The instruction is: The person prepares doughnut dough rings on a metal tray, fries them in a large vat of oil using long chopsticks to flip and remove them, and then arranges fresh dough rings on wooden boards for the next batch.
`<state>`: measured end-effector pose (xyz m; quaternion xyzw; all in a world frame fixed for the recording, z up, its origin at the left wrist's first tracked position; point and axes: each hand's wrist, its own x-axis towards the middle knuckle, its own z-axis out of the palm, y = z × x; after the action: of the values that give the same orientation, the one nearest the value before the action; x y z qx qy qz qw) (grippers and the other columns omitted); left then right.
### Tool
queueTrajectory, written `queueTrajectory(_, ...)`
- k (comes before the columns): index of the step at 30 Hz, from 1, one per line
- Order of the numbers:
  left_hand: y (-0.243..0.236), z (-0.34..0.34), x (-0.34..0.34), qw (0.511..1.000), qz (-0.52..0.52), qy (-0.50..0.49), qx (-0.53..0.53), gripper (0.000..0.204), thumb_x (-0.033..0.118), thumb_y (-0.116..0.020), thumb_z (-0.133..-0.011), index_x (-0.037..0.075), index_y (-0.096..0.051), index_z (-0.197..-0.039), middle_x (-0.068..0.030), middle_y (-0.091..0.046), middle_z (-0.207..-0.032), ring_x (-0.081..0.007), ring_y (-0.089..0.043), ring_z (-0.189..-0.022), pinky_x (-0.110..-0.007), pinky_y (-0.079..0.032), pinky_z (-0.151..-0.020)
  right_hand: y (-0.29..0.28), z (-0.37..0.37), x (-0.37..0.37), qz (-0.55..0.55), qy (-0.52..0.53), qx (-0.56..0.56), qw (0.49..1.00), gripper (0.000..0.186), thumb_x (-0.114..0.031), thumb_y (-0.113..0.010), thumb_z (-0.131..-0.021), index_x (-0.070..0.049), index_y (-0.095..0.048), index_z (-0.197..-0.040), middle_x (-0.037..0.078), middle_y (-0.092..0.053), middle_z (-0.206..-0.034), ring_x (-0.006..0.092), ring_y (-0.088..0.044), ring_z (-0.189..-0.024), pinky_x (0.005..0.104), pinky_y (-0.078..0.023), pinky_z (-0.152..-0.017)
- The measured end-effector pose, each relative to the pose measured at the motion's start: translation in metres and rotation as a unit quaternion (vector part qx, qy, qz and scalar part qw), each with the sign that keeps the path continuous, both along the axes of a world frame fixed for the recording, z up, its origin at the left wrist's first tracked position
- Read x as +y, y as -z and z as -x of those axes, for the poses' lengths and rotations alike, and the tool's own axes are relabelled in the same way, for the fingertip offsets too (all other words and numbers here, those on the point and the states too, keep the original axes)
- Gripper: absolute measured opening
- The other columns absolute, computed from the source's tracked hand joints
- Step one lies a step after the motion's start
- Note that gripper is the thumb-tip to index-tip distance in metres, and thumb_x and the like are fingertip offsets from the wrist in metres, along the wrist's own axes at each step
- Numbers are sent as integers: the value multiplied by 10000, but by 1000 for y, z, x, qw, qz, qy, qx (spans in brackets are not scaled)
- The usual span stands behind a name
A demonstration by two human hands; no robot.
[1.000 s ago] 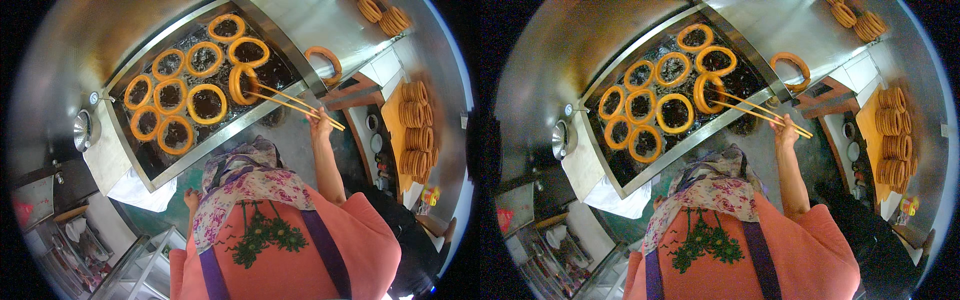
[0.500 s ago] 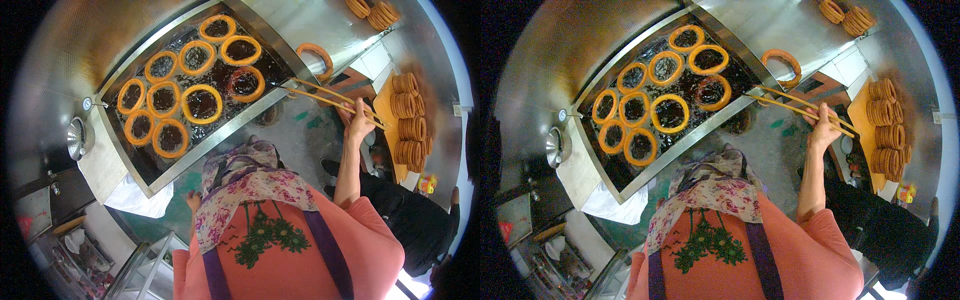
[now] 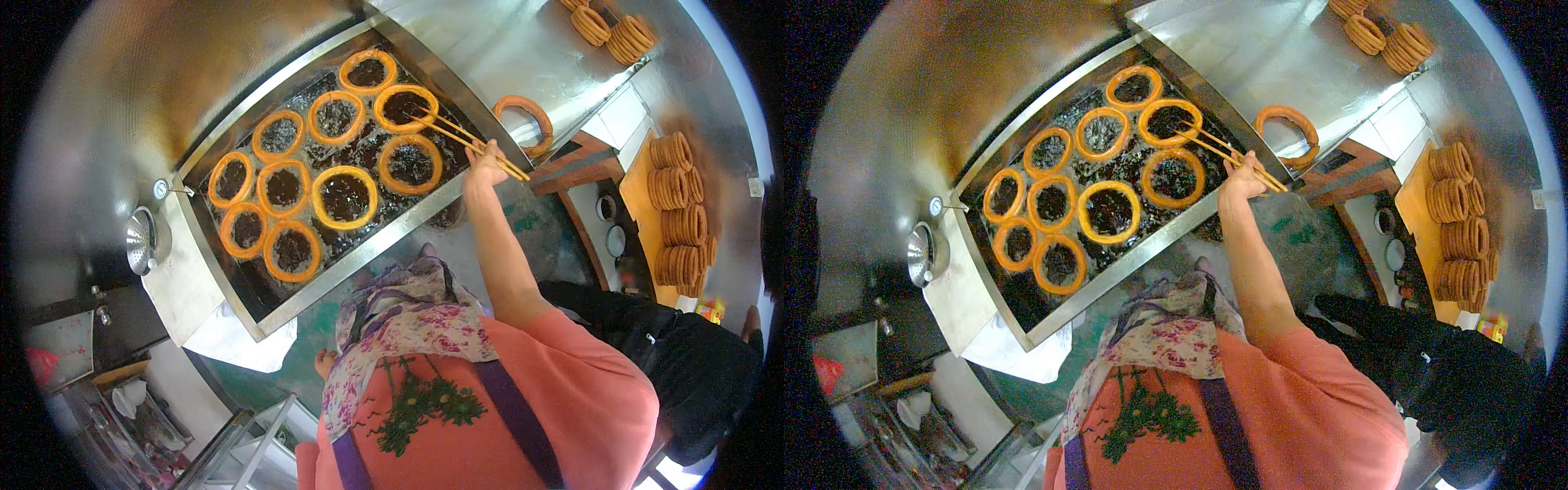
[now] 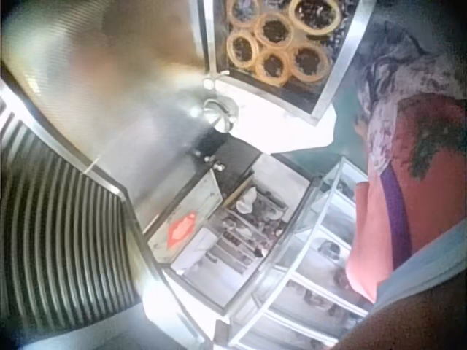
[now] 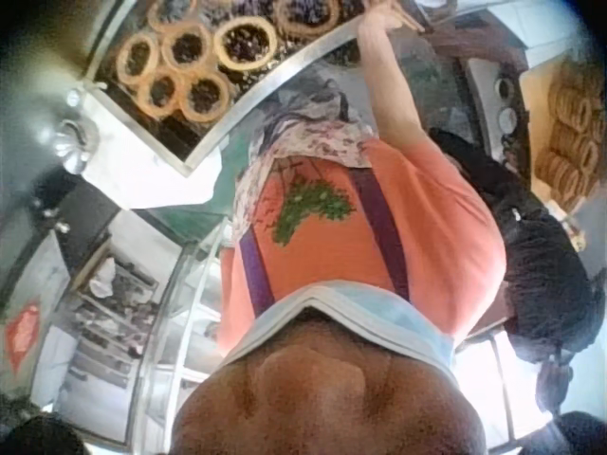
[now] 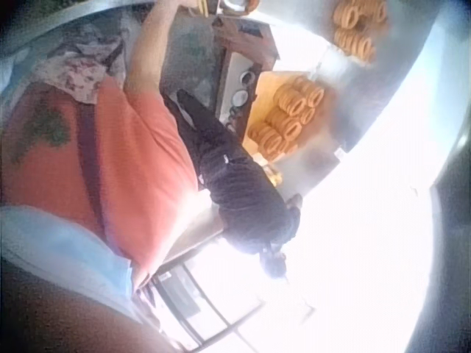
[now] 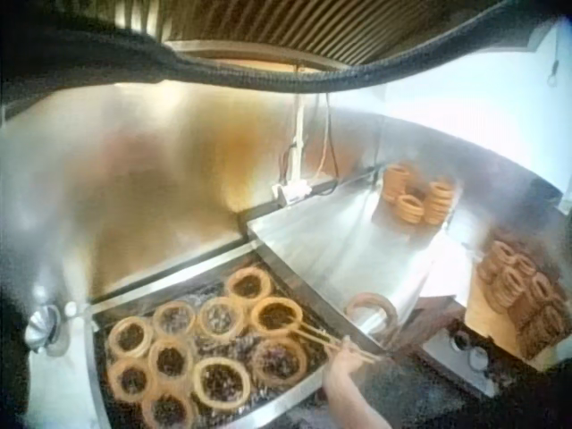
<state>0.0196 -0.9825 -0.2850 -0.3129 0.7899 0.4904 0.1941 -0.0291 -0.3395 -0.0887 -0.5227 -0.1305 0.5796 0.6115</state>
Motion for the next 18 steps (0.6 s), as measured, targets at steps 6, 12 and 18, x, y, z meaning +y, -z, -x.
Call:
queueTrajectory(6, -22, 11, -11, 999, 26, -40, -24, 397, 55, -569, -642, -49, -576, -1026, -143, -616, -790, -195, -557, -652, -306, -440, -608, 3, 15, 1, 175, 124, 103, 971, 180, -108, -585, -857, 48, -511, -909, 176, -603, -792, 246, -629, -624, 345, -572, -525)
queueTrajectory(12, 12, 42, -47, 999, 29, 11, -14, 404, 81, -579, -641, -52, -584, -1022, -152, -627, -803, -211, -570, -676, -312, -447, -632, 12, -16, -22, 158, 88, 172, 968, 192, -104, -525, -891, 71, -477, -954, 220, -598, -839, 284, -643, -698, 390, -593, -603)
queueTrajectory(18, 44, 88, -67, 993, 35, 113, -1, 413, 107, -588, -640, -55, -593, -1019, -161, -638, -817, -227, -584, -700, -318, -454, -657, 26, -54, -54, 96, 57, 199, 974, 177, -128, -471, -920, 40, -455, -975, 224, -593, -892, 300, -642, -794, 420, -584, -666)
